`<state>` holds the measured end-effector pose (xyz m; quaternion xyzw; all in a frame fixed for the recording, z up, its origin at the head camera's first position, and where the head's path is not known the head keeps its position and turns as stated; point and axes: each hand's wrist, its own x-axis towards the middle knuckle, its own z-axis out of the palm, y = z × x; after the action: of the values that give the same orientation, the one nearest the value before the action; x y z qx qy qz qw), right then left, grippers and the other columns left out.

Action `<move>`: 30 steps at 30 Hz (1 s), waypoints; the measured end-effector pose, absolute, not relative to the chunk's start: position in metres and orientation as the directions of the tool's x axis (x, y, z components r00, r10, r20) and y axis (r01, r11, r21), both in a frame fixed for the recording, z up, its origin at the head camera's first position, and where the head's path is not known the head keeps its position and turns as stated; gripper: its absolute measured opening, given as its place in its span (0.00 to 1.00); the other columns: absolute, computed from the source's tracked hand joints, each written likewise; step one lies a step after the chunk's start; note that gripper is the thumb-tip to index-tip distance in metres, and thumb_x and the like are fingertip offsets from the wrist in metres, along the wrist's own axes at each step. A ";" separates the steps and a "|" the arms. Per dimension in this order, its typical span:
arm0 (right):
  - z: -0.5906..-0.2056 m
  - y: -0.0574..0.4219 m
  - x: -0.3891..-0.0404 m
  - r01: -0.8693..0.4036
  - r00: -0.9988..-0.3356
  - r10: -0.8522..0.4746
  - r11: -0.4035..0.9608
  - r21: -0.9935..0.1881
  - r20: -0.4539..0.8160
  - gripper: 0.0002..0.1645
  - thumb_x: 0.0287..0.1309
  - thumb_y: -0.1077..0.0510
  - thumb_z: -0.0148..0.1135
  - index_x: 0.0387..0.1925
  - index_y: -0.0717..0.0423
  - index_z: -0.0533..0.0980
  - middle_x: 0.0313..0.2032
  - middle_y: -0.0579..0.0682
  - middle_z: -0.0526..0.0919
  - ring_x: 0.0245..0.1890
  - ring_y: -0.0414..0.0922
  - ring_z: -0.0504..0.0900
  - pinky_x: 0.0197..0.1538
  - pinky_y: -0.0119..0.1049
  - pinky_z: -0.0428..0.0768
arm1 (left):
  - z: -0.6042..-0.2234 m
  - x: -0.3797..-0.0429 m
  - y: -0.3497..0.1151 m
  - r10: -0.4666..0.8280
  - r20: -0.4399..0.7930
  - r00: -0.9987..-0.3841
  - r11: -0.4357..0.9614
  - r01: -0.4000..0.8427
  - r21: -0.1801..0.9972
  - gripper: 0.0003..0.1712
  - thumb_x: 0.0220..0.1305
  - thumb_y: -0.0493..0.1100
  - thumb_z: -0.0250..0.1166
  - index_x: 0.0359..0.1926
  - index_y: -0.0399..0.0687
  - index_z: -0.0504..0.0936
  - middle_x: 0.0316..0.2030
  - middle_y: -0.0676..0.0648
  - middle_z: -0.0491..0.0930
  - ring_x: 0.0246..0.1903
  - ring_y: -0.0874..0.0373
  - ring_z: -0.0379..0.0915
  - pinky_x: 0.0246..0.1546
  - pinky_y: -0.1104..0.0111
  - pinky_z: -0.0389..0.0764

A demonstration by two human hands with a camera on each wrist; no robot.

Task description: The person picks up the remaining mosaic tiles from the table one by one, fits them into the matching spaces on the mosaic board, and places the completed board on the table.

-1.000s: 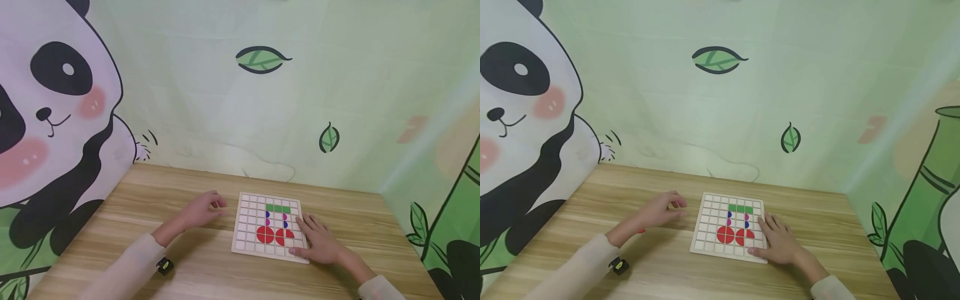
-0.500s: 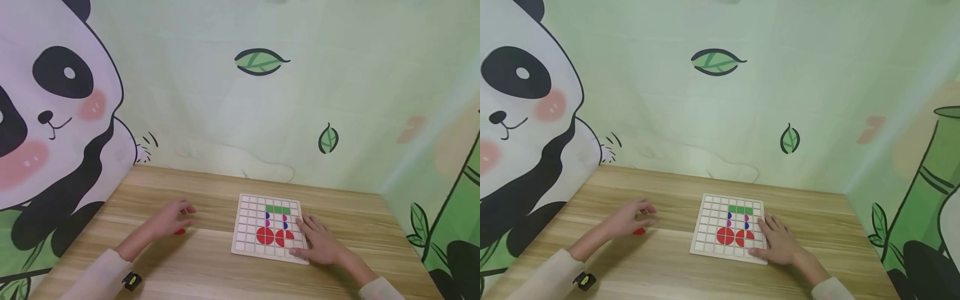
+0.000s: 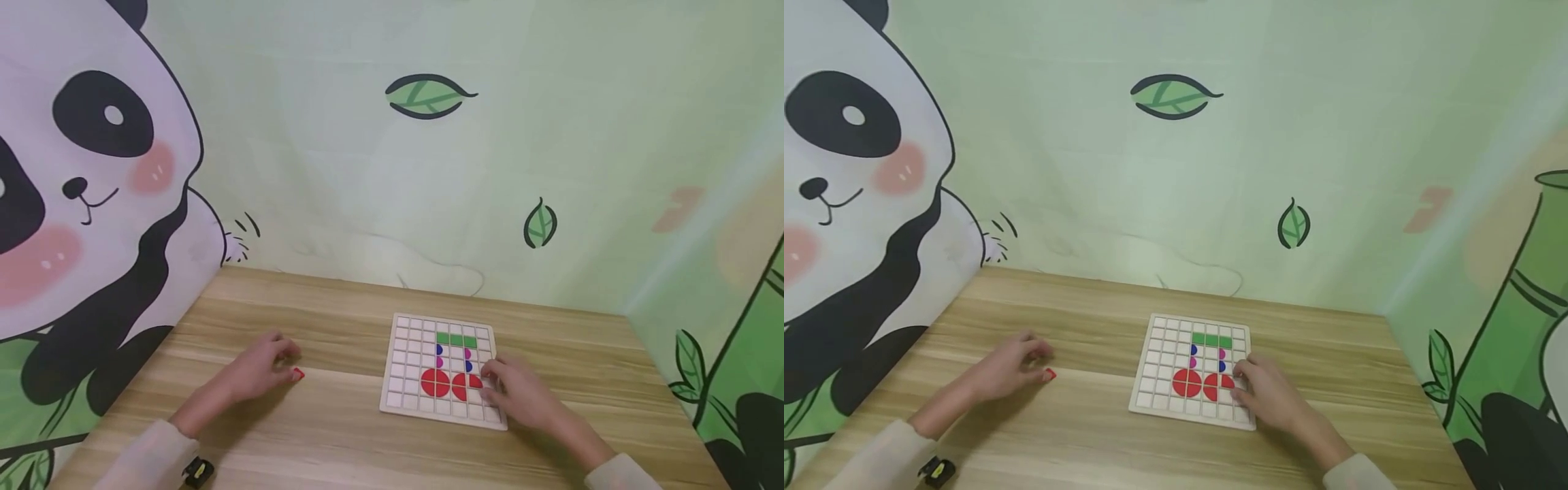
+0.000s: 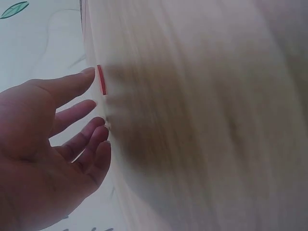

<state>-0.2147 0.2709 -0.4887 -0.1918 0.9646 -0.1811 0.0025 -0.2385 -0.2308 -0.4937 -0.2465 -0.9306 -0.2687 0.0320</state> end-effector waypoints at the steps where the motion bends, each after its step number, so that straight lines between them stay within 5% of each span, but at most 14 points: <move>1: -0.489 0.270 -0.216 -0.371 -0.926 -0.373 0.859 -0.353 0.064 0.12 0.64 0.55 0.76 0.47 0.51 0.84 0.38 0.41 0.77 0.40 0.41 0.72 0.46 0.40 0.77 | -0.494 -0.238 -0.231 0.442 0.189 -0.877 0.734 0.475 0.485 0.19 0.61 0.46 0.80 0.48 0.41 0.86 0.45 0.44 0.79 0.45 0.48 0.78 0.50 0.50 0.82; 16: -0.489 0.262 -0.224 -0.340 -0.931 -0.364 0.849 -0.404 0.017 0.11 0.63 0.55 0.76 0.44 0.48 0.83 0.37 0.39 0.76 0.38 0.40 0.74 0.43 0.35 0.79 | -0.495 -0.231 -0.234 0.421 0.131 -0.898 0.750 0.425 0.507 0.18 0.62 0.41 0.79 0.50 0.42 0.85 0.45 0.47 0.77 0.47 0.49 0.78 0.52 0.50 0.81; 23: -0.490 0.270 -0.221 -0.384 -0.921 -0.379 0.832 -0.400 0.094 0.11 0.64 0.57 0.76 0.45 0.52 0.83 0.40 0.45 0.79 0.40 0.43 0.73 0.43 0.39 0.78 | -0.497 -0.230 -0.233 0.432 0.102 -0.896 0.738 0.417 0.531 0.15 0.63 0.39 0.77 0.49 0.42 0.85 0.42 0.49 0.76 0.43 0.54 0.76 0.47 0.57 0.81; 30: -0.495 0.268 -0.224 -0.350 -0.936 -0.331 0.864 -0.361 0.115 0.13 0.64 0.49 0.76 0.41 0.49 0.81 0.41 0.47 0.75 0.43 0.46 0.71 0.44 0.42 0.75 | -0.497 -0.230 -0.233 0.431 0.103 -0.897 0.730 0.413 0.545 0.14 0.63 0.38 0.77 0.47 0.42 0.85 0.42 0.49 0.77 0.43 0.55 0.78 0.48 0.56 0.83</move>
<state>-0.2244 0.2681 -0.4945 -0.1765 0.9652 -0.1915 -0.0246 -0.2301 -0.2325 -0.4972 -0.2269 -0.9299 -0.2891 -0.0151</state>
